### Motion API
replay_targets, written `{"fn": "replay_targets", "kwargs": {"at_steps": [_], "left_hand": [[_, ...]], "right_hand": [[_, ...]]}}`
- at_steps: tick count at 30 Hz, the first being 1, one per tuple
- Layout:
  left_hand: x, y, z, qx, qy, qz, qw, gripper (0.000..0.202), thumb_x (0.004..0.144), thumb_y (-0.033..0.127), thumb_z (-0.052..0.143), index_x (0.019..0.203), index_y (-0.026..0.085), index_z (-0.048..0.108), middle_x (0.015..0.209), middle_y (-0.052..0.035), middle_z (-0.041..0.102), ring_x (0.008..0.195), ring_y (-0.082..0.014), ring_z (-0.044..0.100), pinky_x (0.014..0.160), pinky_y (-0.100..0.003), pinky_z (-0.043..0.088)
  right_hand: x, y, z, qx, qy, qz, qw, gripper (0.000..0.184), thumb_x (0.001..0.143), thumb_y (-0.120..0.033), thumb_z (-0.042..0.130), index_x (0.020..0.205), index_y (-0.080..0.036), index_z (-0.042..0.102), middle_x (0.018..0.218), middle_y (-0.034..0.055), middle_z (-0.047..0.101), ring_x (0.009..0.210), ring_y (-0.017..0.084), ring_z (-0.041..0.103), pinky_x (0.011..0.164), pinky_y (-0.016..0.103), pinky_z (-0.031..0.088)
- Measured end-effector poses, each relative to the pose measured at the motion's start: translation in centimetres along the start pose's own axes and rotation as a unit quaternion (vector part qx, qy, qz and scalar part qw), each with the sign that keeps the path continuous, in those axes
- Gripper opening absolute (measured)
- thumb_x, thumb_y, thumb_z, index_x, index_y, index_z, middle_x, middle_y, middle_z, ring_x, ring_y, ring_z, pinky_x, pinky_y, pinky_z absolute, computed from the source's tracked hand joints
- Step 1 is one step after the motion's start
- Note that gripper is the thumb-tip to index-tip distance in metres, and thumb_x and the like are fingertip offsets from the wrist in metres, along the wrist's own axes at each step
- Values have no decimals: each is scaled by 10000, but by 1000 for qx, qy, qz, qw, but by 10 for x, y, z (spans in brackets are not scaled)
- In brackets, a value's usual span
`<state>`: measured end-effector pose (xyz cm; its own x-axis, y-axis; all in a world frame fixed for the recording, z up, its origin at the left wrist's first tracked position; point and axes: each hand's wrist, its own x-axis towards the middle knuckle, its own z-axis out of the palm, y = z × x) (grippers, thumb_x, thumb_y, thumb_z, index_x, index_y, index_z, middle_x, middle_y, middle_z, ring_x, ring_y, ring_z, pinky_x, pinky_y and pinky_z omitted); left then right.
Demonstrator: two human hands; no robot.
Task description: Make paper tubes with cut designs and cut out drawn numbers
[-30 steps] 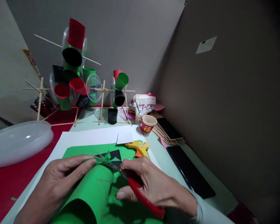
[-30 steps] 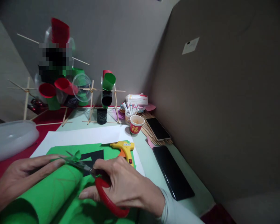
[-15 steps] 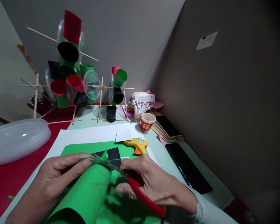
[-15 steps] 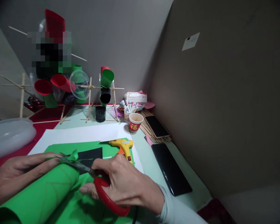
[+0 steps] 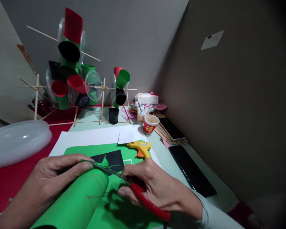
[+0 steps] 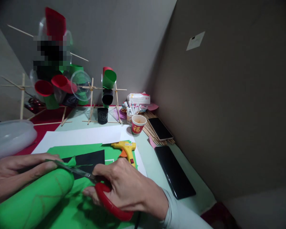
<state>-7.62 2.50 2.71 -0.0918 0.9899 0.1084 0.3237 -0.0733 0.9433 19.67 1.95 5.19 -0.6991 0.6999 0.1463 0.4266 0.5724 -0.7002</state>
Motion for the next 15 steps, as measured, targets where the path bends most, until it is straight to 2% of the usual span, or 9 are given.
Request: {"fn": "replay_targets", "kwargs": {"at_steps": [4, 8, 11, 13, 15], "left_hand": [[5, -6, 1, -7, -15, 14, 1000, 199, 611, 614, 825, 692, 435, 798, 774, 46, 808, 712, -189, 758, 623, -171, 604], [8, -10, -2, 14, 16, 30, 999, 181, 651, 592, 809, 699, 418, 797, 815, 28, 809, 736, -184, 754, 648, -163, 597], [11, -10, -6, 39, 34, 46, 998, 266, 641, 613, 813, 759, 375, 804, 785, 23, 778, 658, -153, 700, 550, -148, 552], [13, -9, -7, 33, 36, 28, 998, 353, 624, 634, 824, 842, 356, 808, 729, 37, 740, 596, -118, 645, 478, -117, 491], [12, -8, -5, 2, 29, -4, 1000, 435, 613, 662, 827, 912, 347, 802, 721, 45, 737, 584, -106, 634, 474, -109, 484]], "right_hand": [[0, 0, 0, -1, -2, 1, 1000, 306, 969, -379, 611, 774, -215, 443, 597, -83, 383, 531, 72, 334, 522, 211, 264], [0, 1, 0, 1, 2, -1, 1000, 322, 970, -390, 610, 766, -213, 434, 598, -81, 395, 535, 73, 343, 525, 208, 267], [0, 1, 1, -1, 2, 4, 1000, 333, 961, -379, 613, 748, -213, 418, 589, -81, 371, 534, 76, 321, 515, 211, 255], [0, 0, 1, 0, 4, 7, 1000, 308, 950, -347, 620, 752, -214, 426, 592, -82, 368, 537, 77, 315, 514, 210, 253], [1, -1, 3, 6, 11, 7, 1000, 268, 934, -315, 635, 770, -214, 449, 604, -81, 374, 545, 76, 331, 518, 204, 260]]}}
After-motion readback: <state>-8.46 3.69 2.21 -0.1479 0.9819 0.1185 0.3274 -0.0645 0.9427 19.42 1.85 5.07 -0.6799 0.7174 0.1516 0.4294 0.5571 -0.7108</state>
